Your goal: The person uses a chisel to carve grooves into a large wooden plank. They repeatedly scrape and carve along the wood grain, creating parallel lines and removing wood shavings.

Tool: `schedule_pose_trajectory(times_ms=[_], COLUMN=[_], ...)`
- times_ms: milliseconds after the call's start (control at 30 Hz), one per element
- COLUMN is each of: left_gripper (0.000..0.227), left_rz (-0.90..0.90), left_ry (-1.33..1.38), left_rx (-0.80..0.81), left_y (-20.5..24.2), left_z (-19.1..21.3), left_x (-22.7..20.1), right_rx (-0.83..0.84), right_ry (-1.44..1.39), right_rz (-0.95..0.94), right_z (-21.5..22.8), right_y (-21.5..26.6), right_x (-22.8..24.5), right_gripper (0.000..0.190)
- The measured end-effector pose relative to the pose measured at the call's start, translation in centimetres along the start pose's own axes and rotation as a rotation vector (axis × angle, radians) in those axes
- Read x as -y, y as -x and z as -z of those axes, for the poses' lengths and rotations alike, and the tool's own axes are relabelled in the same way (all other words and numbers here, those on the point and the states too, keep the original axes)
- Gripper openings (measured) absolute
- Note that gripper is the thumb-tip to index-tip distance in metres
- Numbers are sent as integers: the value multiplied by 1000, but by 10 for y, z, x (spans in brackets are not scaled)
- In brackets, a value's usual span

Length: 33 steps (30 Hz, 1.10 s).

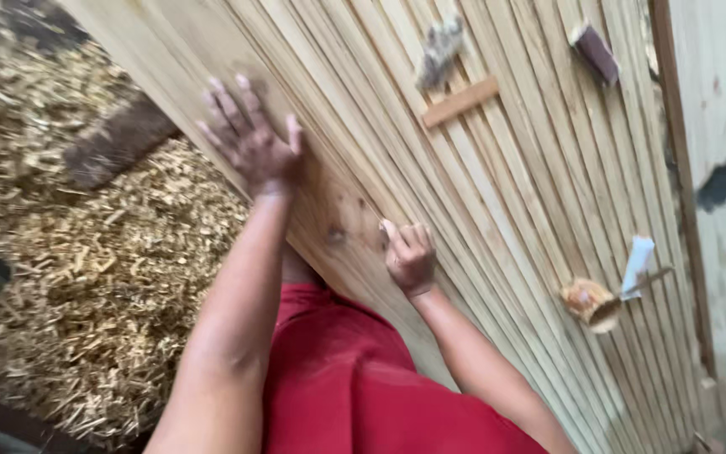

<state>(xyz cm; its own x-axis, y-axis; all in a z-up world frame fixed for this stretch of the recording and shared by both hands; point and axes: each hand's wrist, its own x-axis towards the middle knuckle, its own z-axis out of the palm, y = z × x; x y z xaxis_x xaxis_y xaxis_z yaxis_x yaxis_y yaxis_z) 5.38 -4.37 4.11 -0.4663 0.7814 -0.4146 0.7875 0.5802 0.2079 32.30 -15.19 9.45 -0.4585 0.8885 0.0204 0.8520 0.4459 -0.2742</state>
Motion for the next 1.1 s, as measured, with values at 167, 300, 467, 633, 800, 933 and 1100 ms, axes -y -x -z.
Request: schedule_pose_trajectory(times_ms=[167,300,467,633,800,933,1100], left_gripper=[87,84,84,83,83,85,82], left_rz=[-26,-16,44,59,64,72,89], left_ry=[-12,-39,-110,-150,-174,-125,-186], left_rx=[-40,20,148,188,139,180,218], left_y=[3,-5,8,13,11,11,0], left_z=[1,15,19,24,33,44,39], left_x=[-4,-4,-7,-11,-15,-18,-14], right_rx=[-147,-116,-34,-86,-100,-70,-69], right_ry=[-22,-83,-35,-14,-53,-104,-25], right_rz=[50,14,-14,-36,-38,-72,-26], right_z=[-56,-72,19,18,-59,-21,31], right_y=[-76,-103,35,24,-77,-4,68], right_x=[16,22,0,11,27,12,-10], right_gripper=[51,45,39,50,47,55,22])
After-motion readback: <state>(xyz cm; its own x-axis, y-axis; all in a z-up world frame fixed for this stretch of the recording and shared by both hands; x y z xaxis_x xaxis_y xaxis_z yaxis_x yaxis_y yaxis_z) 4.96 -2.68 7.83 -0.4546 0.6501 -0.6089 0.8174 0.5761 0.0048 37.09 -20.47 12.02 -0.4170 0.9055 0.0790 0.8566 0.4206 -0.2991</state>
